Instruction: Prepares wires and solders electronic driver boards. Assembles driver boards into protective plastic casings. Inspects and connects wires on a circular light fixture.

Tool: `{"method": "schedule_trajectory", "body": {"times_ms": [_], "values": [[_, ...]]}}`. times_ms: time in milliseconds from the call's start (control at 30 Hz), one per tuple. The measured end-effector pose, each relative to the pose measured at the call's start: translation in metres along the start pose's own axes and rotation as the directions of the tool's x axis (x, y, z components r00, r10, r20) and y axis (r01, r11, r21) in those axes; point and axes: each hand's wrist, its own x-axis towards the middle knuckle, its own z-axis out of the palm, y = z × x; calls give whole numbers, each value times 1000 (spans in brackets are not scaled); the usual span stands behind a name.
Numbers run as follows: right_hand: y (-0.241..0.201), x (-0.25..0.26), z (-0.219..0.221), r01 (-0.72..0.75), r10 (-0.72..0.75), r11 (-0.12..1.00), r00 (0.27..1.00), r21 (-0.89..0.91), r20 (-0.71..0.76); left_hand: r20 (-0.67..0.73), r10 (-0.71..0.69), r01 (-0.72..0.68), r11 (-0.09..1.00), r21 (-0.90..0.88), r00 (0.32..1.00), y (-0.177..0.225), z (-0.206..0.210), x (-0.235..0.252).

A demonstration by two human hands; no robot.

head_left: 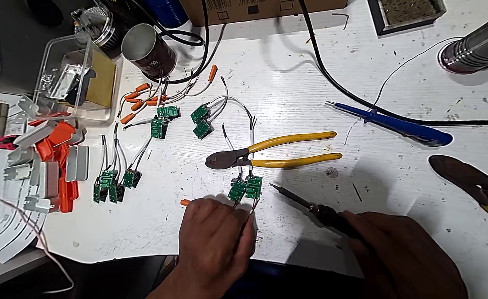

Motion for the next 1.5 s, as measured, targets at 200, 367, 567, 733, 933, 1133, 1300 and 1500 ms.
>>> {"method": "schedule_trajectory", "body": {"times_ms": [200,367,567,733,933,1133,1300,1500], "values": [[-1,0,-2,-13,12,1000,1000,11,17,5,-44,44,999,3,999,6,0,3],[0,0,-2,-5,5,1000,1000,18,13,25,-45,44,999,13,999,6,-1,5],[0,1,-3,6,-6,1000,999,12,31,16,-62,61,998,19,998,7,2,7],[-4,11,-11,-60,40,982,992,177,118,5,-80,80,997,21,997,10,5,8],[-16,46,-8,-207,33,752,960,626,277,-20,-89,89,996,21,996,11,9,7],[-32,87,12,-305,-20,580,922,755,388,-53,-97,98,995,16,994,11,14,5],[-33,99,21,-414,-1,542,870,731,494,-65,-103,104,995,8,993,9,15,5],[-30,99,23,-434,7,515,864,739,503,-71,-116,117,993,6,991,8,14,3]]}}
